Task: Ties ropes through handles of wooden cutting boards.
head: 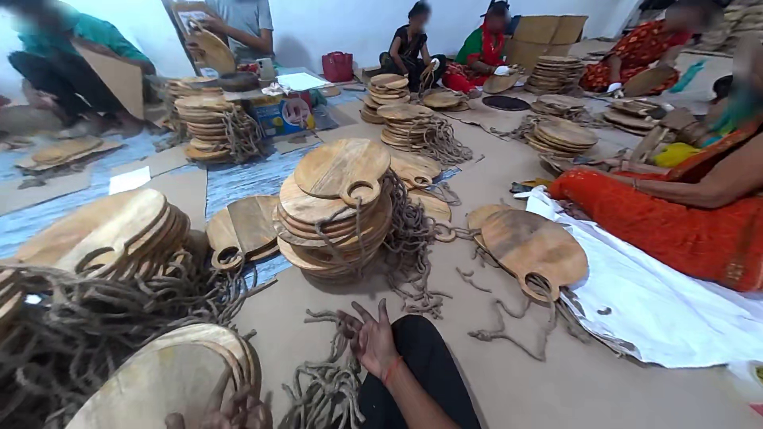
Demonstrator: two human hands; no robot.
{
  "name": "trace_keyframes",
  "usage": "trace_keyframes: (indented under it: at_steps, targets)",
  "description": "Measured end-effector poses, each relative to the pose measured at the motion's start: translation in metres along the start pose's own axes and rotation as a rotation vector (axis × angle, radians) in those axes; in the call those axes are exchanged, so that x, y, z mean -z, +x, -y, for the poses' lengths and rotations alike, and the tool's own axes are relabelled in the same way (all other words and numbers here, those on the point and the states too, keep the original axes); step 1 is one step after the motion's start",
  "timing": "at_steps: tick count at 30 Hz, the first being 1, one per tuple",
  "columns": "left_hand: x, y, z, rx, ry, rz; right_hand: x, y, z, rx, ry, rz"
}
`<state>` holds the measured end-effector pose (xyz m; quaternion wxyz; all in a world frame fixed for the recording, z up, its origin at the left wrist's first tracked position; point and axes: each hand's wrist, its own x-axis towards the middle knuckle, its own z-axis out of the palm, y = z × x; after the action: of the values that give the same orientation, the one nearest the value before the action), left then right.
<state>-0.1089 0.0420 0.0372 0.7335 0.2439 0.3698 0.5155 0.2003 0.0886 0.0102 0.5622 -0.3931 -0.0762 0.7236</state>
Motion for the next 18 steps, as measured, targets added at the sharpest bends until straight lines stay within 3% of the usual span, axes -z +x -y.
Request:
trace_keyframes:
  at_steps: [3, 7, 18]
  targets:
    - [-0.002, -0.007, -0.007, -0.057, -0.066, 0.109, 0.001, 0.003, -0.005, -0.010, 0.127, -0.053]
    - [-0.010, -0.002, -0.003, -0.063, -0.059, -0.004, 0.000, 0.000, -0.006, -0.032, 0.002, -0.068]
    - [-0.025, 0.005, 0.005, -0.067, 0.012, -0.086, 0.000, 0.004, -0.006, -0.037, -0.100, -0.136]
